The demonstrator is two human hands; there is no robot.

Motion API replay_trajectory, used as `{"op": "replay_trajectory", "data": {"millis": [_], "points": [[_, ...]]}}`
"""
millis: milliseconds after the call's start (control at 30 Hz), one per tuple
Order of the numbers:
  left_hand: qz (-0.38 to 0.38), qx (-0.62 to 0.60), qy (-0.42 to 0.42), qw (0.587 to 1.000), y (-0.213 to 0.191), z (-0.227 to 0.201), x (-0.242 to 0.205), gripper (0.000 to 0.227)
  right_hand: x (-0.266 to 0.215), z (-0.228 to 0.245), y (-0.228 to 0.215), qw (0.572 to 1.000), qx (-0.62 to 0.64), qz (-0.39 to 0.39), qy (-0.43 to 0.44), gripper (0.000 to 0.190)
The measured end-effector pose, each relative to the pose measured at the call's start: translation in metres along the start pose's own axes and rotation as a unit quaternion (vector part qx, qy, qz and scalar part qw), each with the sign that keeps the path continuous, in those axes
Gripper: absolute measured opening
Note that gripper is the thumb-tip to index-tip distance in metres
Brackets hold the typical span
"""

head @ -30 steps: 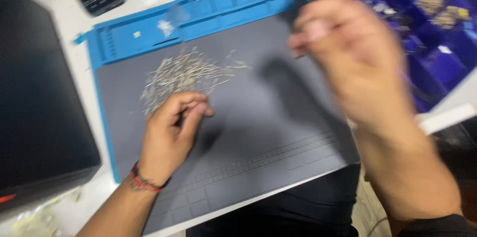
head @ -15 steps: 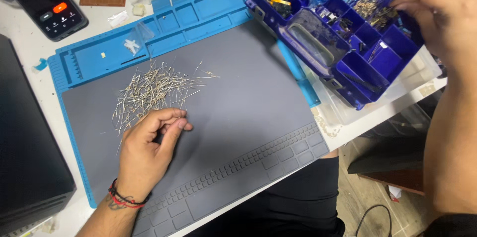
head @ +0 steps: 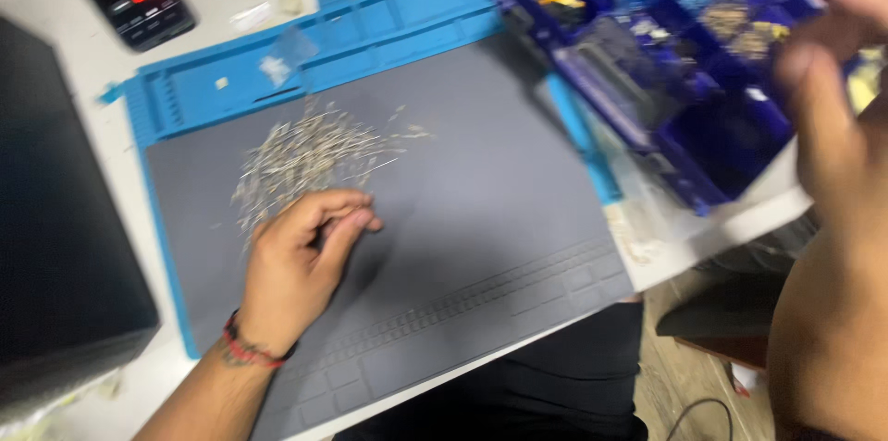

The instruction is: The person sits on the floor and repeatedly picks up small resistors from a pile on a gray mat. They bend the leads of each resistor with their fingers and place the bent components into a blue plastic organizer box.

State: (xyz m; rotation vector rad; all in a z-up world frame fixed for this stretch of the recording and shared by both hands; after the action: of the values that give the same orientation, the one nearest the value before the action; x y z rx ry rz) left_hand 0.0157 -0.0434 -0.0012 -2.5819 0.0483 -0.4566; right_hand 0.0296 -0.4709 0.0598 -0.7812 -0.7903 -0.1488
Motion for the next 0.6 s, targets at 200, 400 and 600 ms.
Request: {"op": "replay_trajectory", "data": {"millis": [200, 400, 600], "points": [[-0.001, -0.079, -0.047, 0.996, -0.001, 0.011, -0.001, 0.008, 0.017, 0.141, 0.122, 0.968, 0.094, 0.207, 0.107, 0.049], [-0.017, -0.121, -0.089, 0.988, -0.009, 0.010, -0.001, 0.006, 0.025, 0.132, 0.209, 0.897, 0.245, 0.268, 0.253, 0.035], [0.002, -0.132, -0.146, 0.980, -0.002, 0.017, -0.002, 0.005, 0.005, 0.130, 0.228, 0.921, 0.266, 0.193, 0.210, 0.016]]}}
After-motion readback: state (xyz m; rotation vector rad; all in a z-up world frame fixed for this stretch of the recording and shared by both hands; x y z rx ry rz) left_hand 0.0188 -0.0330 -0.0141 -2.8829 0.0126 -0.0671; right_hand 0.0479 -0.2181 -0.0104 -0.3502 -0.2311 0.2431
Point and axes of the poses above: each hand's wrist, its own x-axis towards the middle knuckle, its own y-axis out of the palm, z = x × y, the point moved 3 cm from there along x, towards the middle knuckle, and after that the axes turned 6 degrees about -z, right-handed, at the moved point
